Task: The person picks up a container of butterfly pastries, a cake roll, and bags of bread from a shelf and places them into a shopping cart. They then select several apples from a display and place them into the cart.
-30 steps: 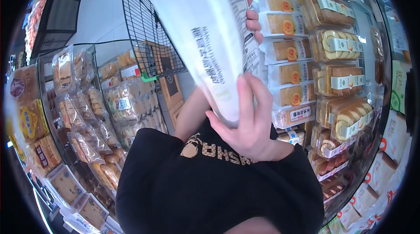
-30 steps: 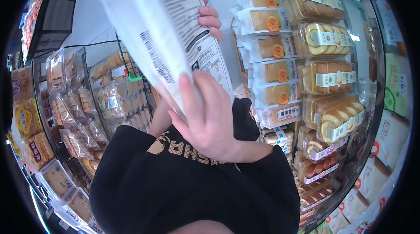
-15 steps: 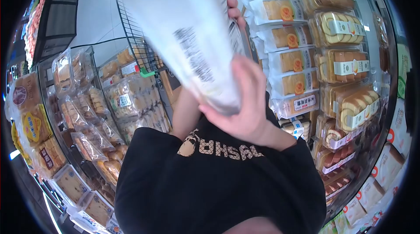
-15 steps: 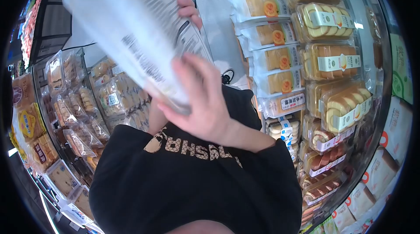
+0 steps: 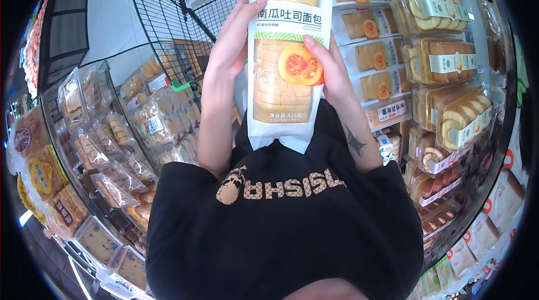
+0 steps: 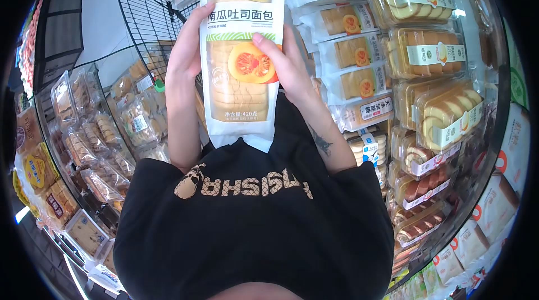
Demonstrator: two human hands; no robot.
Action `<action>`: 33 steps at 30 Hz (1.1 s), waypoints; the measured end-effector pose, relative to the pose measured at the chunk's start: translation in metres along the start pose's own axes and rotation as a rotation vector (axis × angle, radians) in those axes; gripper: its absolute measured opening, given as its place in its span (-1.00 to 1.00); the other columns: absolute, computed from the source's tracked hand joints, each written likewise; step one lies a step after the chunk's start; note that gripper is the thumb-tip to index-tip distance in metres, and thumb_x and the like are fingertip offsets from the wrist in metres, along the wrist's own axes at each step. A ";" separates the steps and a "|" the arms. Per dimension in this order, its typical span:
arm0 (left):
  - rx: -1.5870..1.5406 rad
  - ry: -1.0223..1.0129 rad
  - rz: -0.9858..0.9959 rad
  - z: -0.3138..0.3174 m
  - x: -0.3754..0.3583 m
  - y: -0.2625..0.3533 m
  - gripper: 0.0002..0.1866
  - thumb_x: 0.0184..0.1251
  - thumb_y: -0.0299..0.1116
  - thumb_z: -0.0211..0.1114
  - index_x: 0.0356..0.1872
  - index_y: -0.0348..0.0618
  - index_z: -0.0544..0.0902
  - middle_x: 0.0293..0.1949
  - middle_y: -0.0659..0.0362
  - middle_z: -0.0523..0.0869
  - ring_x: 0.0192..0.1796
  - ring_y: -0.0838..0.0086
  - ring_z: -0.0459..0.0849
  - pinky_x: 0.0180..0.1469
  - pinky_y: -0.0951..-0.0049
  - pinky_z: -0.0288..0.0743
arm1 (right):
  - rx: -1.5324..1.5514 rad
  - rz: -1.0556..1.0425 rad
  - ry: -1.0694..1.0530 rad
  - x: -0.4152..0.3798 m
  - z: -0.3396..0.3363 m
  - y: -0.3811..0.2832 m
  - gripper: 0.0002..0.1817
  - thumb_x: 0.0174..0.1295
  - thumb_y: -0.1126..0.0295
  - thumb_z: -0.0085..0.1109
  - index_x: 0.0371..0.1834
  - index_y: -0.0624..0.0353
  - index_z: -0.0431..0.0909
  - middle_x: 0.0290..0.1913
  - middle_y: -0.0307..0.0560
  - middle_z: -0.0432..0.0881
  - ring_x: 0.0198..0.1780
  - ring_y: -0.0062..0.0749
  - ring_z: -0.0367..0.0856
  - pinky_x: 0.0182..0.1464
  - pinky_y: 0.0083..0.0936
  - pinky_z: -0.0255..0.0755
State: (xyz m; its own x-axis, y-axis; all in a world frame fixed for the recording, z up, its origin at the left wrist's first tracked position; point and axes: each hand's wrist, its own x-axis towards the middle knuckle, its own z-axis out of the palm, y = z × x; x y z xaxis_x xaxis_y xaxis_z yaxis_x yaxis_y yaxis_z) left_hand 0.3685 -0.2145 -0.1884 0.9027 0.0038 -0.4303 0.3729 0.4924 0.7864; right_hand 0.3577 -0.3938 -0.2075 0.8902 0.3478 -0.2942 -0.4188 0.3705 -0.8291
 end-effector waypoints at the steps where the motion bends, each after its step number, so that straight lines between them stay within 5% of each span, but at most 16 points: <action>1: 0.002 0.001 -0.003 -0.003 0.000 -0.003 -0.55 0.33 -0.22 0.12 0.15 -0.24 0.35 -0.03 0.10 0.57 0.02 0.50 0.55 0.04 0.51 0.44 | 0.019 0.045 -0.007 0.000 -0.001 0.001 -0.38 0.23 0.24 0.16 0.21 0.39 0.14 0.07 0.06 0.44 0.09 -0.43 0.46 0.12 -0.53 0.35; 11: 0.249 -0.109 -0.112 -0.008 0.011 -0.048 -0.40 0.29 -0.28 0.13 0.30 -0.26 0.20 0.17 0.00 0.42 0.22 0.38 0.38 0.25 0.45 0.22 | 0.029 0.064 0.151 -0.005 -0.021 0.049 -0.39 0.21 0.25 0.19 0.19 0.38 0.18 0.05 0.02 0.47 0.06 -0.43 0.47 0.10 -0.55 0.35; 19: 0.342 -0.397 -0.348 0.018 0.048 -0.096 -0.41 0.39 -0.17 0.00 0.32 -0.31 0.14 0.25 0.00 0.34 0.31 0.38 0.29 0.33 0.45 0.09 | 0.086 -0.023 0.539 -0.019 -0.061 0.072 -0.30 0.19 0.23 0.23 0.22 0.41 0.10 0.09 0.08 0.43 0.12 -0.38 0.45 0.13 -0.52 0.35; 25: 0.731 -0.520 -0.309 0.053 0.106 -0.145 -0.37 0.42 -0.17 -0.07 0.37 -0.34 0.05 0.33 -0.07 0.25 0.38 0.29 0.21 0.37 0.43 0.03 | 0.128 -0.191 0.790 0.014 -0.136 0.101 -0.32 0.18 0.22 0.23 0.21 0.38 0.11 0.12 0.08 0.39 0.12 -0.34 0.42 0.14 -0.50 0.34; 27: 0.745 -0.597 -0.285 0.069 0.126 -0.152 -0.35 0.44 -0.13 -0.08 0.40 -0.28 0.00 0.34 0.01 0.24 0.36 0.40 0.23 0.36 0.47 0.05 | 0.094 -0.262 0.857 0.024 -0.155 0.097 -0.37 0.19 0.21 0.20 0.20 0.34 0.16 0.11 0.03 0.40 0.11 -0.35 0.42 0.14 -0.48 0.32; 33: 0.955 -0.652 -0.244 0.108 0.185 -0.173 -0.24 0.32 -0.13 0.09 0.43 -0.17 -0.03 0.20 -0.06 0.44 0.20 0.29 0.45 0.25 0.43 0.24 | 0.120 -0.303 0.976 0.075 -0.213 0.093 -0.38 0.26 0.09 0.04 0.23 0.30 0.16 0.16 0.07 0.37 0.14 -0.30 0.39 0.19 -0.43 0.25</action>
State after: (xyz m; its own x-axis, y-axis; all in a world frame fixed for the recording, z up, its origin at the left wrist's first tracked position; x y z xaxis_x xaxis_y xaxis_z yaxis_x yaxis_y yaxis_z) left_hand 0.4941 -0.3924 -0.3561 0.6212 -0.5814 -0.5255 0.3103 -0.4332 0.8462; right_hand 0.4240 -0.5170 -0.4078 0.6971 -0.6062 -0.3827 -0.1196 0.4280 -0.8958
